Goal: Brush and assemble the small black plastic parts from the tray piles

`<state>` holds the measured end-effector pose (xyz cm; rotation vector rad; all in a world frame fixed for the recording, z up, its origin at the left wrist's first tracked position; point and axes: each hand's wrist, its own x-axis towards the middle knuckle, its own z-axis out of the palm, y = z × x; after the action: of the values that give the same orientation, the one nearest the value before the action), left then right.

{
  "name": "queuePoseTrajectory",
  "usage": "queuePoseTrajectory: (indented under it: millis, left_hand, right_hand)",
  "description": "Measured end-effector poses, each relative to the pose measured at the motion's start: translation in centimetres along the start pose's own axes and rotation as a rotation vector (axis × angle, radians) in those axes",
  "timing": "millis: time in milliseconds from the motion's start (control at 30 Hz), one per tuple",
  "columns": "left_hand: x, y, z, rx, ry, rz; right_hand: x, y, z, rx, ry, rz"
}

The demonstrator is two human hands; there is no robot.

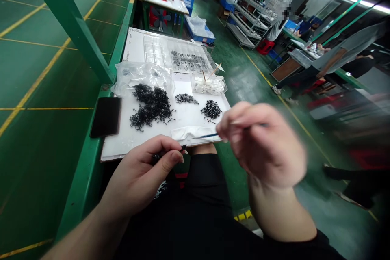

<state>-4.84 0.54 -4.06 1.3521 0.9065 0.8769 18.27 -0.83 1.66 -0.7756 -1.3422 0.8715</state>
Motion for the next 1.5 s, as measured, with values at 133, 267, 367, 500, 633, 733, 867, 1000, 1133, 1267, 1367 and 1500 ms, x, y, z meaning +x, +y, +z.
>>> queuePoseTrajectory:
  millis: [133,267,367,500,633,733,867,1000,1133,1267,1367,1500]
  left_hand:
    - [0.0,-0.8,0.1,-0.077,0.021,-0.022]
    - [0.1,-1.5,1.1,-0.278,0.094,-0.06]
    - [0.2,-1.8,2.0,-0.405,0.138,-0.052]
    - [0.5,-1.6,2.6,-0.477,0.167,-0.026]
    - [0.5,-1.2,2.7,-0.538,0.2,0.008]
    - [0.4,-1.1,2.8,-0.548,0.23,0.014]
    - [0.2,-0.9,2.9,-0.515,0.249,0.025]
    - [0.1,-1.0,2.6,-0.476,0.233,0.038]
    - [-0.2,-1.9,2.1,-0.417,0.254,0.024]
    - [-0.6,-2.7,1.3,-0.285,0.342,-0.008]
    - [-0.9,-2.7,0.7,-0.174,0.404,-0.036]
    - [-1.3,-2.9,-0.6,-0.02,0.403,-0.056]
  right_hand:
    - [0.8,-1.2,0.1,0.45,0.435,-0.056]
    - [0.3,-0.6,0.8,0.597,0.586,0.087]
    - [-0.5,0.3,1.4,0.648,0.578,0.124]
    - [-1.2,0.8,1.9,0.638,0.547,0.12]
    - [-1.5,0.8,2.2,0.623,0.523,0.145]
    - [-1.6,1.1,2.5,0.593,0.54,0.161]
    - [-1.8,1.4,2.7,0.569,0.552,0.169]
    - [-0.9,0.7,1.6,0.549,0.583,0.111]
    - [3.1,1.2,-1.7,0.295,0.54,-0.107]
    - [8.4,5.7,-3.5,-0.64,0.21,0.049]
    - [10.9,10.9,-2.2,-1.301,-0.279,0.527]
    - [12.3,17.4,-0.1,-1.409,-0.394,0.772]
